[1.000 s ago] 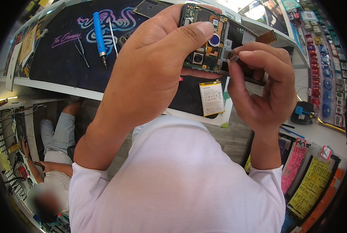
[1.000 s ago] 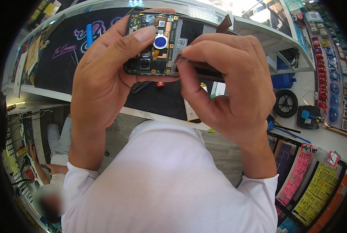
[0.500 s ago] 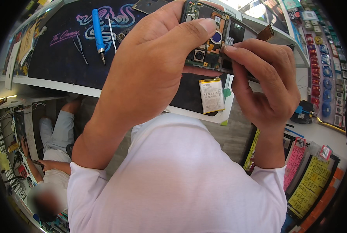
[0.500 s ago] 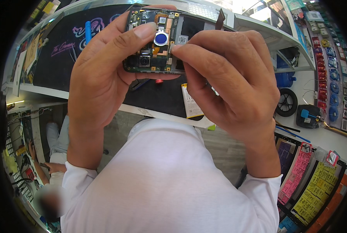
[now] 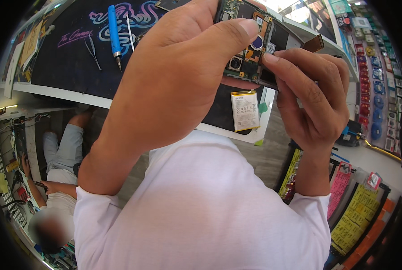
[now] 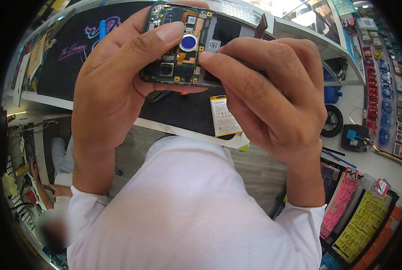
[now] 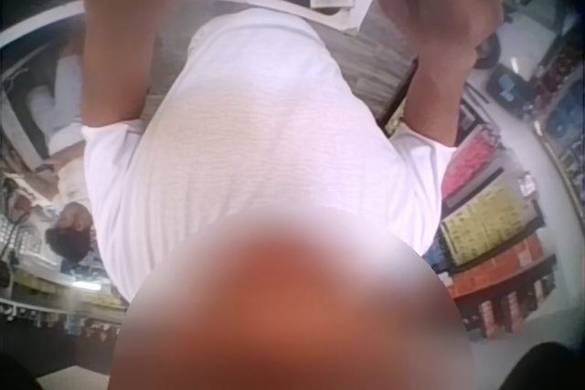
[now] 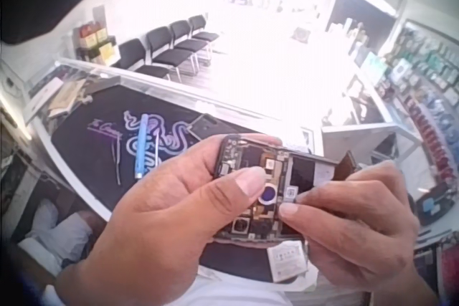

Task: The person removes the battery from a disassembled smartphone, then reconnects several internal ribbon cables to the motherboard. The person places the battery back into the phone chassis and secures it.

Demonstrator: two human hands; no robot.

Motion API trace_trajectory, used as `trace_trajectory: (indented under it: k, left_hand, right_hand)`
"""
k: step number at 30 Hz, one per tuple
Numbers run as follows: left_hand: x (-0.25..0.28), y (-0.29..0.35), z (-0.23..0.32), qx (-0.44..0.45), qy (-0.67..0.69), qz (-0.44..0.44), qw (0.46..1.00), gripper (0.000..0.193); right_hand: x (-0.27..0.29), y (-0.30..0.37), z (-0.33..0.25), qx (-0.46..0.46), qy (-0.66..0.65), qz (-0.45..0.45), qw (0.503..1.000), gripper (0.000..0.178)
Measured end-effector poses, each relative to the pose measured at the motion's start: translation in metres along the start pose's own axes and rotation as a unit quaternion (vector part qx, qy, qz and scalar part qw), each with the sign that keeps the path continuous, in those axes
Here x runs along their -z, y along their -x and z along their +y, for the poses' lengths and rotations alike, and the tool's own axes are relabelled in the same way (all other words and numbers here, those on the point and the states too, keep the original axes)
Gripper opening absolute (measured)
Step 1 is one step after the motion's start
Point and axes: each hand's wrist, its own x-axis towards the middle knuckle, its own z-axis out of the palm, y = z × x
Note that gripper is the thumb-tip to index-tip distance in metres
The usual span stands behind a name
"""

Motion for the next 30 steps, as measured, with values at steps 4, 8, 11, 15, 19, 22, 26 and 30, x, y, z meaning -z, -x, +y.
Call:
trace_trajectory:
  k: [4,8,11,15,19,22,26,30]
  left_hand:
    - [-0.001,0.000,0.001,-0.001,-0.007,0.003,1.000,0.042]
    - [-0.003,0.001,0.001,-0.001,-0.012,0.006,1.000,0.041]
    - [-0.004,0.001,0.001,-0.002,-0.014,0.006,1.000,0.041]
    - [-0.006,-0.001,0.000,-0.002,-0.018,0.008,1.000,0.041]
    - [-0.006,-0.001,0.000,0.000,-0.024,0.008,1.000,0.040]
    - [-0.005,-0.002,-0.001,0.002,-0.029,0.006,1.000,0.040]
    - [-0.004,-0.004,-0.002,0.010,-0.039,0.005,0.999,0.040]
    - [-0.004,-0.005,-0.001,0.013,-0.046,0.001,0.999,0.039]
  right_hand:
    - [0.001,0.002,-0.003,-0.003,0.022,-0.002,1.000,0.039]
    - [0.003,0.002,-0.004,-0.005,0.039,-0.007,0.999,0.040]
    - [0.008,0.001,-0.006,-0.007,0.061,-0.033,0.998,0.042]
    - [0.010,-0.002,-0.003,0.014,0.074,-0.038,0.996,0.045]
    - [0.012,-0.004,-0.002,0.034,0.068,-0.050,0.996,0.044]
    - [0.014,-0.006,0.000,0.053,0.067,-0.060,0.995,0.043]
    - [0.019,-0.010,0.001,0.071,0.076,-0.077,0.992,0.042]
    - [0.020,-0.013,0.004,0.054,0.035,-0.078,0.995,0.042]
